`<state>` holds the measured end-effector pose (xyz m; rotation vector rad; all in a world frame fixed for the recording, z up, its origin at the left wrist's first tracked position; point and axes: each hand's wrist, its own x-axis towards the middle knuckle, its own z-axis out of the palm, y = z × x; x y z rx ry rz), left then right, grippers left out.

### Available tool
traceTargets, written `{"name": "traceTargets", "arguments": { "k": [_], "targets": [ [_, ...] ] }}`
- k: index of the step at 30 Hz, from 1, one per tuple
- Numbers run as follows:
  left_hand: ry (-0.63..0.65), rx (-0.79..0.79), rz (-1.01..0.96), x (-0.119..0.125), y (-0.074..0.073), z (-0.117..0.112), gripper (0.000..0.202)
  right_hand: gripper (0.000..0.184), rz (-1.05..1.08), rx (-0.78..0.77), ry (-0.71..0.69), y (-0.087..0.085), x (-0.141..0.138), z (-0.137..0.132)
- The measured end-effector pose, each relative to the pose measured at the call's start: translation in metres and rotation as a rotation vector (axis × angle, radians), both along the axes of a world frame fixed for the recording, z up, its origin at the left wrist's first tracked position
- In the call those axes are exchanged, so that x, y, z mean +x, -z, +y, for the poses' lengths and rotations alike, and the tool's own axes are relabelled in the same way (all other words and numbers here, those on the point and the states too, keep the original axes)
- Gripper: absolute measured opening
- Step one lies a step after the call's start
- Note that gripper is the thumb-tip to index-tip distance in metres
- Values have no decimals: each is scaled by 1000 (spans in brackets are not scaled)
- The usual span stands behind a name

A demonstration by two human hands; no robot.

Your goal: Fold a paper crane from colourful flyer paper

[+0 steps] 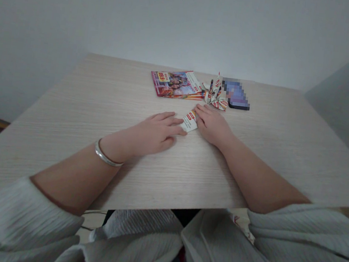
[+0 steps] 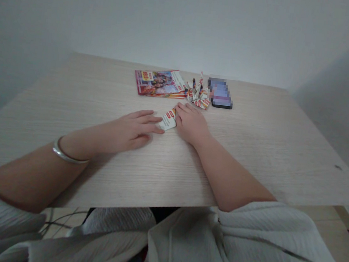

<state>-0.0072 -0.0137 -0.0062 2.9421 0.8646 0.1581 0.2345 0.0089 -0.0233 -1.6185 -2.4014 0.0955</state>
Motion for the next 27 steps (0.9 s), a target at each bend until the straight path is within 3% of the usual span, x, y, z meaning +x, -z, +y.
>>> {"name": "traceTargets", "arguments": {
  "k": [6,10,14,21,27],
  "targets": [
    [-25,-18,-2,0,-1,1,43,68,27,22,6,0,0,-3],
    [-22,-23,9,0,-1,0,43,56,-77,-24,6,-4,-2,-8],
    [-24,-7,-36,2,-3,-1,40,55,-108,-37,13,-6,-3,-8],
    [-280,-9,-242,14,-5,-1,27,53,-53,-30,-115,-4,-7,-14],
    [-327,10,-266,11,12,7,42,73,1,-60,-150,-4,-7,-13]
  ]
}}
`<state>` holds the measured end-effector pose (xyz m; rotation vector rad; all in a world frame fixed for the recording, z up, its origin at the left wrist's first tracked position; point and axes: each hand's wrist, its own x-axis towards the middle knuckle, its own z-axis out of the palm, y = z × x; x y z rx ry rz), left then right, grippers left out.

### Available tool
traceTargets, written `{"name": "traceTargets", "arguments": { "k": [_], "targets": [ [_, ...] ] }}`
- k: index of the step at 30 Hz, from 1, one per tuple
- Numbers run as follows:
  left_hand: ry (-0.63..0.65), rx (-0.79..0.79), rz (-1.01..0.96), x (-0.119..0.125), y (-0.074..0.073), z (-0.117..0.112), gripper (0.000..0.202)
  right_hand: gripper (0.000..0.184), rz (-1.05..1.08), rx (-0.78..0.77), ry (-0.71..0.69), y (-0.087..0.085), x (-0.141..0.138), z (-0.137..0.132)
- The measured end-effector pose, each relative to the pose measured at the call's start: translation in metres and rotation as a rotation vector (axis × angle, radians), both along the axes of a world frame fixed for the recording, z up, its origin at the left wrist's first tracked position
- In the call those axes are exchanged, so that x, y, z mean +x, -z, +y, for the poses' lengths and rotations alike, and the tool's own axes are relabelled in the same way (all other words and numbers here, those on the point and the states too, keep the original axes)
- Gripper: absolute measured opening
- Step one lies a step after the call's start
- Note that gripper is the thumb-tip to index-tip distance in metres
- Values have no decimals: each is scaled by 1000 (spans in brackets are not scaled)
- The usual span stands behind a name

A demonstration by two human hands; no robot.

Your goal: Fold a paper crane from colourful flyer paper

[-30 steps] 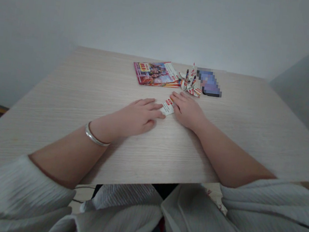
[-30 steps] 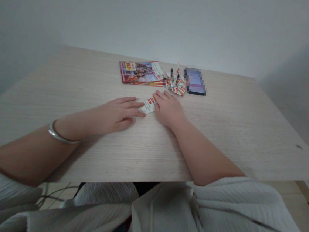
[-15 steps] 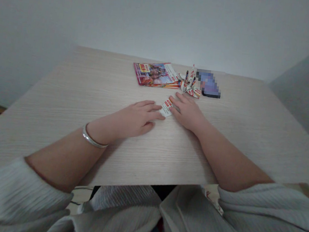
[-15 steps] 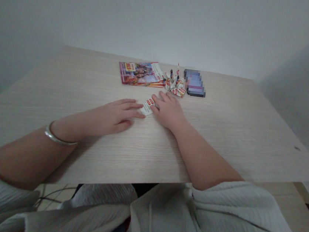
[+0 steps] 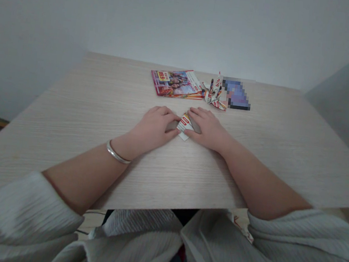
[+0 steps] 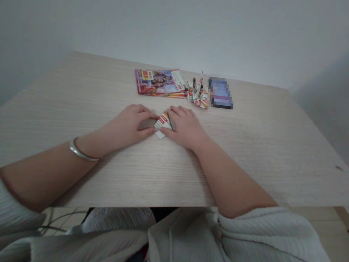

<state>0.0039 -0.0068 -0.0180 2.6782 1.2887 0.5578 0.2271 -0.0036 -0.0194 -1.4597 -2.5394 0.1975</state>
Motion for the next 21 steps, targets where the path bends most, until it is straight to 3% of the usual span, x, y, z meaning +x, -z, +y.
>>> {"name": "traceTargets", "arguments": {
  "k": [4,10,16,21],
  "targets": [
    [18,-12,-32,-3,5,4,40,69,77,-8,-56,3,8,6],
    [19,-63,-120,-2,0,4,35,64,241,-29,-78,5,15,10],
    [49,-89,-174,1,0,6,21,26,359,47,-156,10,12,13],
    [79,-39,-140,-3,5,11,17,14,309,128,-155,10,10,12]
  ]
}}
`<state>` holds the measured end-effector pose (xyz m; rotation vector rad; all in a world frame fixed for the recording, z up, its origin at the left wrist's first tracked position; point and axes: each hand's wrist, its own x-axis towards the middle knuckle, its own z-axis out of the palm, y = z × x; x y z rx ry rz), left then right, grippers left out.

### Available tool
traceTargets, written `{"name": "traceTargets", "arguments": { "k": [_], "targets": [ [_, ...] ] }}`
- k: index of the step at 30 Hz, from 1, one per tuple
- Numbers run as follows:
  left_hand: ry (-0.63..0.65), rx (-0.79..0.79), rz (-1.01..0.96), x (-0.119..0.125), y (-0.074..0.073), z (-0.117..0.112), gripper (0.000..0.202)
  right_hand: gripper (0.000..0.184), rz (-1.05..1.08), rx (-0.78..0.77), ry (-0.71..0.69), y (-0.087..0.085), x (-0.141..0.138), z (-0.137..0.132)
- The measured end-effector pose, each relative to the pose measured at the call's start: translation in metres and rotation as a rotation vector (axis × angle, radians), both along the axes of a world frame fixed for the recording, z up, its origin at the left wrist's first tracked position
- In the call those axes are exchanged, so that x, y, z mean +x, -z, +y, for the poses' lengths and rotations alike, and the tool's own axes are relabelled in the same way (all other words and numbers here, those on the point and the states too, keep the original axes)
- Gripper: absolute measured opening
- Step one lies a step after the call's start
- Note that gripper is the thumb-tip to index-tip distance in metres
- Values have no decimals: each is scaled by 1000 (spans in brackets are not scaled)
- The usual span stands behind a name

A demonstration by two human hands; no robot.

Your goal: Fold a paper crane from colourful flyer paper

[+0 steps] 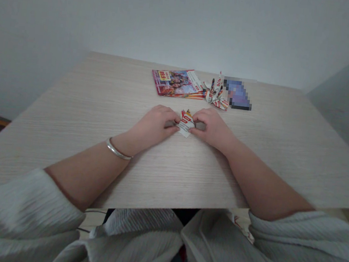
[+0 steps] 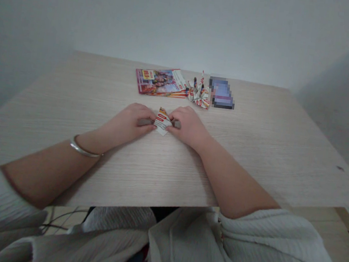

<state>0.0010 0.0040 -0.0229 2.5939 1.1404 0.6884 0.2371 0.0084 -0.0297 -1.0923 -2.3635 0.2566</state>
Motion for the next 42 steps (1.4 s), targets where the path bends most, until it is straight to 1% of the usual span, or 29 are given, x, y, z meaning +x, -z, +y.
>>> {"name": "traceTargets", "arguments": {
  "k": [2,4,7,9,15,20,24,28,33,39,42],
  "targets": [
    [17,28,21,-2,0,2,15,8,-34,34,1,0,0,-2],
    [41,60,47,-3,-2,3,15,7,-76,53,9,-1,0,-4],
    [75,121,89,-3,-6,3,19,12,-142,50,32,-5,-1,-7],
    [96,152,125,-2,-9,2,21,16,-170,42,24,-9,-1,-8],
    [114,163,225,-1,-15,-2,27,25,-254,25,9,-23,-1,-14],
    [147,171,306,-2,-20,-6,31,26,-282,38,-25,-24,0,-14],
    [159,176,360,-1,-24,-11,34,30,-290,24,-44,-24,1,-14],
    [139,176,430,2,-26,-17,38,31,-318,4,-25,-27,-2,-18],
    [106,202,487,3,-28,-23,41,36,-377,14,14,-31,-6,-23],
    [51,143,487,5,-34,-28,41,31,-427,19,93,-36,-5,-22],
    [42,141,476,4,-34,-27,41,30,-431,11,102,-38,-3,-21]
  ]
}}
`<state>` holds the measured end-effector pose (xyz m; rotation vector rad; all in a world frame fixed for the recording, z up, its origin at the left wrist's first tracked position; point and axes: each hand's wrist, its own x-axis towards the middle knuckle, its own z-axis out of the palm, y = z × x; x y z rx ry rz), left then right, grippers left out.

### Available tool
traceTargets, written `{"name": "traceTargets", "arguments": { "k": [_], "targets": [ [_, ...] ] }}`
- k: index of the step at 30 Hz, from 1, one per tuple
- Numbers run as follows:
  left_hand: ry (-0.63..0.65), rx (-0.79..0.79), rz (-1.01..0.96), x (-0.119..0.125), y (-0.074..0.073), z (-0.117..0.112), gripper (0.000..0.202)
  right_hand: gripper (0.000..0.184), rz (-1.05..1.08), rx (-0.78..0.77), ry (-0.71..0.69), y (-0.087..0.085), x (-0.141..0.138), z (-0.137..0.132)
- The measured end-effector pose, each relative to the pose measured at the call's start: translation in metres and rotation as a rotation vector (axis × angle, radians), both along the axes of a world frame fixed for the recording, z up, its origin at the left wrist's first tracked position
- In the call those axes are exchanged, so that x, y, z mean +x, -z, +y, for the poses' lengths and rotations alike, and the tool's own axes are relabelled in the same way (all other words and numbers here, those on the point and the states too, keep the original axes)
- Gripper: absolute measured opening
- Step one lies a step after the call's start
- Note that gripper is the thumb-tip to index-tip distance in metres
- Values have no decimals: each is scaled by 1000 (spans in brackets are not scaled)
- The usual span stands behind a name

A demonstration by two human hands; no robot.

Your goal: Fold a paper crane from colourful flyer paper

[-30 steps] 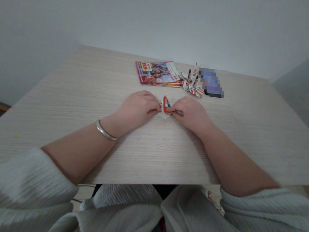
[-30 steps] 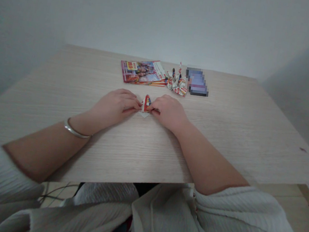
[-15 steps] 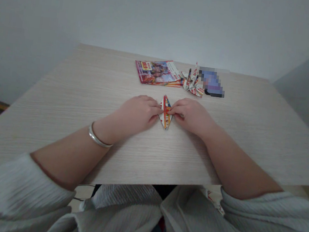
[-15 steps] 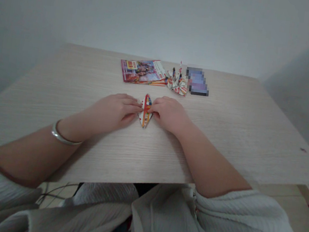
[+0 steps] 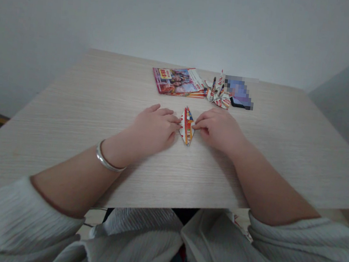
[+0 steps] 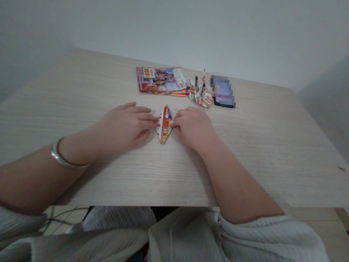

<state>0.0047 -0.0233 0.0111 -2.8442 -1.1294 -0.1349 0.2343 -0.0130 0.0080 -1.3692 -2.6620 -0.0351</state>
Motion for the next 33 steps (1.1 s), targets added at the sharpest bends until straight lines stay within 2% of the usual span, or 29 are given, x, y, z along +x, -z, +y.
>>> {"name": "traceTargets", "arguments": {
  "k": [5,12,21,26,31,33],
  "targets": [
    [12,-17,-52,-5,4,4,39,29,25,-38,-11,-2,3,0],
    [17,-64,-76,-4,3,5,39,30,64,-57,-4,-1,3,0],
    [9,-109,-241,-5,12,11,37,23,244,-44,138,15,0,0],
    [-4,-146,-298,-6,17,13,36,37,238,-3,85,22,-1,1],
    [24,-165,-330,-7,19,15,37,26,186,14,49,16,-8,-4],
    [8,-184,-351,-6,18,15,36,28,125,-15,76,10,-12,-8]
  ]
}}
